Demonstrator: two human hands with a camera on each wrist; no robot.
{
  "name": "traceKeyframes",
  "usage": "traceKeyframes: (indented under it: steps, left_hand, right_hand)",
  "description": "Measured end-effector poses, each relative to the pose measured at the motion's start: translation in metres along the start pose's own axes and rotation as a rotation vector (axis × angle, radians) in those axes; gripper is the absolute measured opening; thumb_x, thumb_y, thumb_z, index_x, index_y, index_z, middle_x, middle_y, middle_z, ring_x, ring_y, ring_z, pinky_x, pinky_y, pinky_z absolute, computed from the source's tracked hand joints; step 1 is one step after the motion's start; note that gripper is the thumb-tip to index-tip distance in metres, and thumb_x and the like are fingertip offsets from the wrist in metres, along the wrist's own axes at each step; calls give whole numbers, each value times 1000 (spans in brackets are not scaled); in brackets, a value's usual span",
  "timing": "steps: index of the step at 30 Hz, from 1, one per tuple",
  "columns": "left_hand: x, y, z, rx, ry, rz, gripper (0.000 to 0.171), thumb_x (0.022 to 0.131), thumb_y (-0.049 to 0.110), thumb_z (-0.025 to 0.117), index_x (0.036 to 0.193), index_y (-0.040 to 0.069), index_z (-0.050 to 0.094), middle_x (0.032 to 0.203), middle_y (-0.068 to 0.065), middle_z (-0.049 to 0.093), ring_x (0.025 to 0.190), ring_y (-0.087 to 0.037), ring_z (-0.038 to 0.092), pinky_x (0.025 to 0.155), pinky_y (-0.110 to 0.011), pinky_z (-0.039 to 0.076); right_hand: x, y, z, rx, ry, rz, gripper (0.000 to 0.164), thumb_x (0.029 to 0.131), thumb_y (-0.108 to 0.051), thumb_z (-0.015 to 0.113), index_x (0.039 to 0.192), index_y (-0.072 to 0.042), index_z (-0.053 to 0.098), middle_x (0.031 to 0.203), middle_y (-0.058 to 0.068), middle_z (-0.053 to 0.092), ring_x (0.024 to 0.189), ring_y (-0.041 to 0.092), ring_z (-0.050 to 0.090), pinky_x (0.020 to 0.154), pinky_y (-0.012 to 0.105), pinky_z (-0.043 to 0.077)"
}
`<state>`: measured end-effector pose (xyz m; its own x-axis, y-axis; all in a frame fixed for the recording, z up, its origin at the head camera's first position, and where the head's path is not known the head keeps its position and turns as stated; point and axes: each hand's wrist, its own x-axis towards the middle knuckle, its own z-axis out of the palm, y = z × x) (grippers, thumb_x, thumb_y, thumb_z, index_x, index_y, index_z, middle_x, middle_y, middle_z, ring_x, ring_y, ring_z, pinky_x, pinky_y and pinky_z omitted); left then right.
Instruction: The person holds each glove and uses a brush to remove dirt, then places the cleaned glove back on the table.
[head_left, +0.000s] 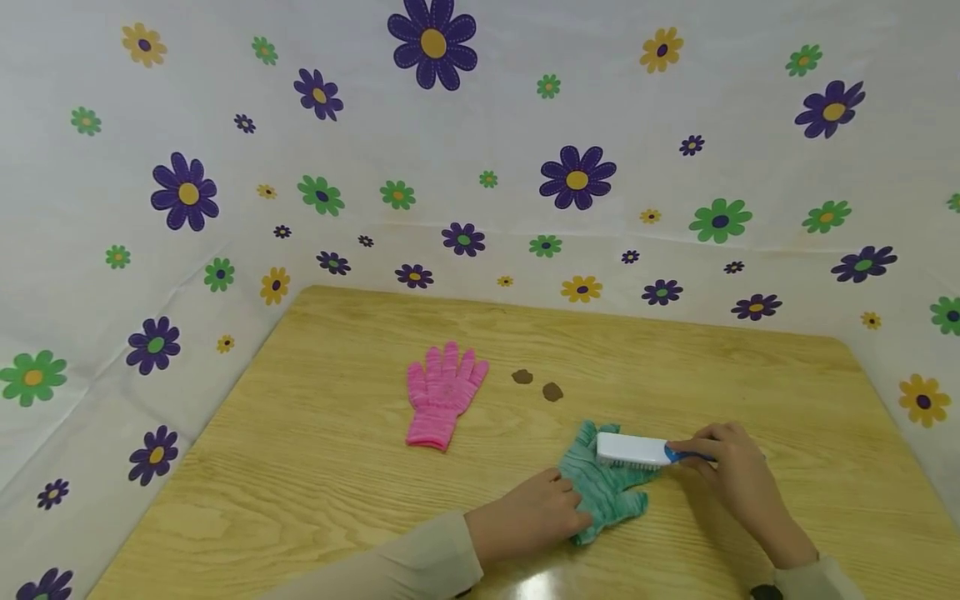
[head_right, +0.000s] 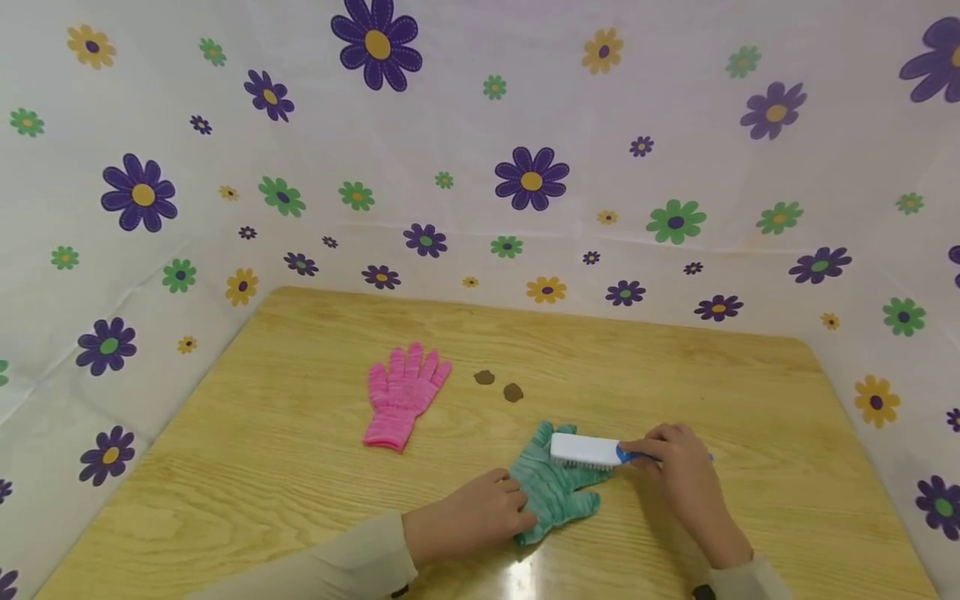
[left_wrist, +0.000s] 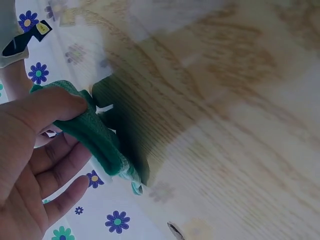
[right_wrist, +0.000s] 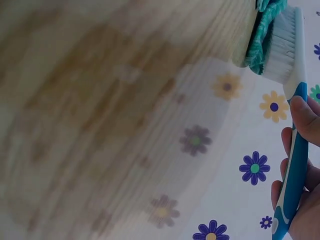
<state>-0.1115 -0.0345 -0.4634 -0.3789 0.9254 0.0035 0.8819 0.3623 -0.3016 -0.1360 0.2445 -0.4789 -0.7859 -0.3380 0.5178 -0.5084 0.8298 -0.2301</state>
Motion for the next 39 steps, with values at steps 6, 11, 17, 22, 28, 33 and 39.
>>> traceKeyframes:
  steps: [6, 11, 17, 22, 28, 33, 39]
  left_hand:
    - [1, 0, 0, -1, 7, -9, 9, 89, 27, 58, 87, 33, 65, 78, 15, 63, 72, -1, 55, 67, -18, 39]
    - [2, 3, -1, -2, -19, -14, 9, 87, 30, 58, 85, 35, 64, 78, 17, 63, 72, -1, 54, 65, -17, 35]
    - [0, 5, 1, 21, -20, 1, 9, 88, 31, 56, 90, 36, 64, 82, 19, 62, 77, 1, 56, 68, -17, 36]
    - [2, 3, 2, 20, -4, 8, 10, 89, 31, 56, 91, 36, 64, 82, 19, 63, 76, 1, 55, 67, -17, 36]
    - [3, 3, -1, -16, -45, 19, 11, 90, 31, 55, 94, 37, 64, 85, 18, 64, 78, 0, 55, 68, -17, 35]
    - [2, 5, -1, 32, -19, 17, 9, 87, 33, 57, 89, 38, 64, 80, 19, 62, 72, 1, 52, 65, -17, 32]
    - [1, 5, 1, 59, -22, 2, 10, 87, 34, 56, 90, 39, 64, 82, 20, 63, 75, 1, 54, 66, -17, 34]
  right_hand:
    - [4, 7, -2, -26, 27, 74, 27, 58, -2, 81, 83, -13, 77, 75, 3, 63, 74, 21, 53, 57, 32, 43]
    - [6, 14, -10, -70, 118, 137, 26, 58, -2, 81, 83, -9, 76, 76, 13, 64, 73, 33, 54, 57, 41, 42]
    - [6, 10, -17, 43, 125, 93, 34, 54, 6, 80, 85, -8, 76, 77, 9, 63, 77, 25, 49, 71, 36, 37]
    - [3, -12, -14, 158, -24, 105, 32, 60, 1, 79, 87, -16, 76, 81, -5, 62, 79, 6, 44, 67, 22, 39]
    - [4, -27, -5, 283, -358, 283, 23, 72, -10, 75, 93, -19, 76, 87, -7, 70, 81, 12, 59, 70, 27, 49]
    - [7, -21, -7, 241, -310, 433, 22, 76, -8, 73, 98, -12, 74, 94, 12, 72, 82, 24, 65, 65, 33, 51]
    - [9, -25, -12, 320, -329, 490, 25, 80, -17, 71, 104, -14, 72, 100, 11, 70, 69, 6, 48, 57, 21, 39]
